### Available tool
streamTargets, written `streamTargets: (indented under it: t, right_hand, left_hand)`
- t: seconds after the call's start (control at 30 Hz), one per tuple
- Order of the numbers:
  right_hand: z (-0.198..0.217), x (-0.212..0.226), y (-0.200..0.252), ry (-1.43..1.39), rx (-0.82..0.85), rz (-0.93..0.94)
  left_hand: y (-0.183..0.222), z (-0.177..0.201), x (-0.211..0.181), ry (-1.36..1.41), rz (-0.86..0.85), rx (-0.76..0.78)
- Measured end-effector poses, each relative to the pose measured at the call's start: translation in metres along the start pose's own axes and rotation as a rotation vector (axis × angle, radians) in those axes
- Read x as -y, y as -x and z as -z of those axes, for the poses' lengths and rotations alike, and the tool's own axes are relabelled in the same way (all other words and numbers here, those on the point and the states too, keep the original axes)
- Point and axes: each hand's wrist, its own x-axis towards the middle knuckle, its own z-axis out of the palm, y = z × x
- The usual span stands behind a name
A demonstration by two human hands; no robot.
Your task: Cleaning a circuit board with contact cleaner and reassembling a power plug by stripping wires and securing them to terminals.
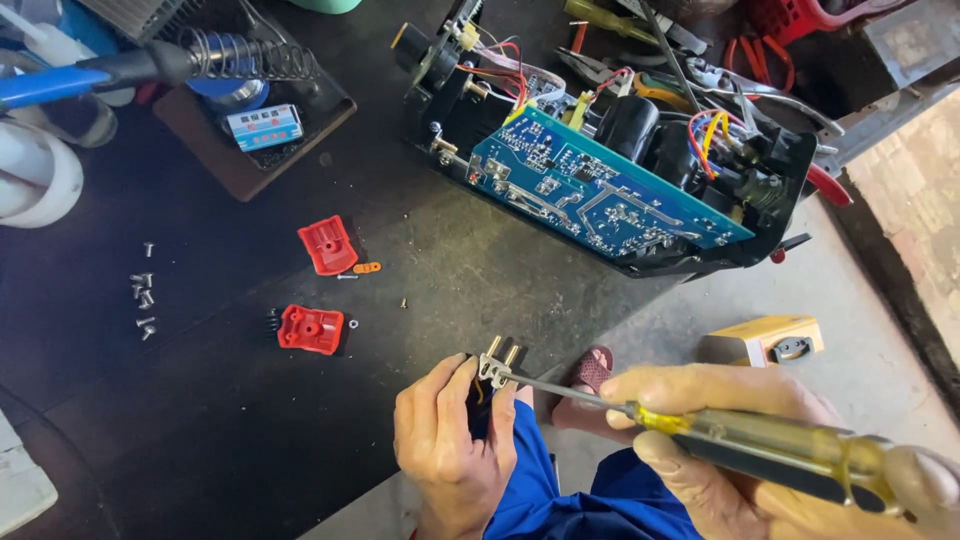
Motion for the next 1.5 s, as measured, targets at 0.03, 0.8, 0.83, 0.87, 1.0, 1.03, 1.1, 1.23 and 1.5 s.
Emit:
streamTargets:
  t: [0.03, 0.8, 0.83, 0.87, 1.0, 1.03, 1.1, 1.23, 1.5]
  right_hand:
    - [-0.001, 0.000, 0.001, 0.044, -0.007, 0.027]
    - [0.008, -0.039, 0.011, -0.366, 0.073, 0.061]
    - [0.008, -0.037, 0.012, -0.374, 0.053, 0.034]
    - [0.008, -0.032, 0.011, -0.374, 0.052, 0.034]
    - [0.011, -0.038, 0.007, -0.309, 0.093, 0.085]
    - [0.012, -0.046, 0.006, -0.324, 0.174, 0.166]
    - [0.008, -0.051, 0.001, -0.357, 0.202, 0.185]
    - [0.002, -0.055, -0.005, -0.480, 0.309, 0.244]
    - [0.003, -0.016, 0.002, -0.045, 0.073, 0.209]
  left_hand:
    - [-0.001, 0.000, 0.000, 0.009, 0.007, 0.003]
    - [-0.001, -0.004, -0.003, 0.009, -0.015, 0.014]
    - [-0.002, -0.003, -0.004, 0.010, -0.017, 0.017]
    - [-0.001, -0.004, -0.004, 0.010, -0.018, 0.018]
    - [-0.002, -0.004, -0.005, 0.014, -0.018, 0.008]
    - [-0.003, -0.003, -0.005, 0.015, -0.021, 0.008]
    - [-0.003, -0.002, -0.005, 0.019, -0.019, 0.014]
    - [-0.001, -0.001, -0.004, 0.037, -0.005, 0.009]
    - [-0.003, 0.000, -0.003, 0.038, -0.013, 0.003]
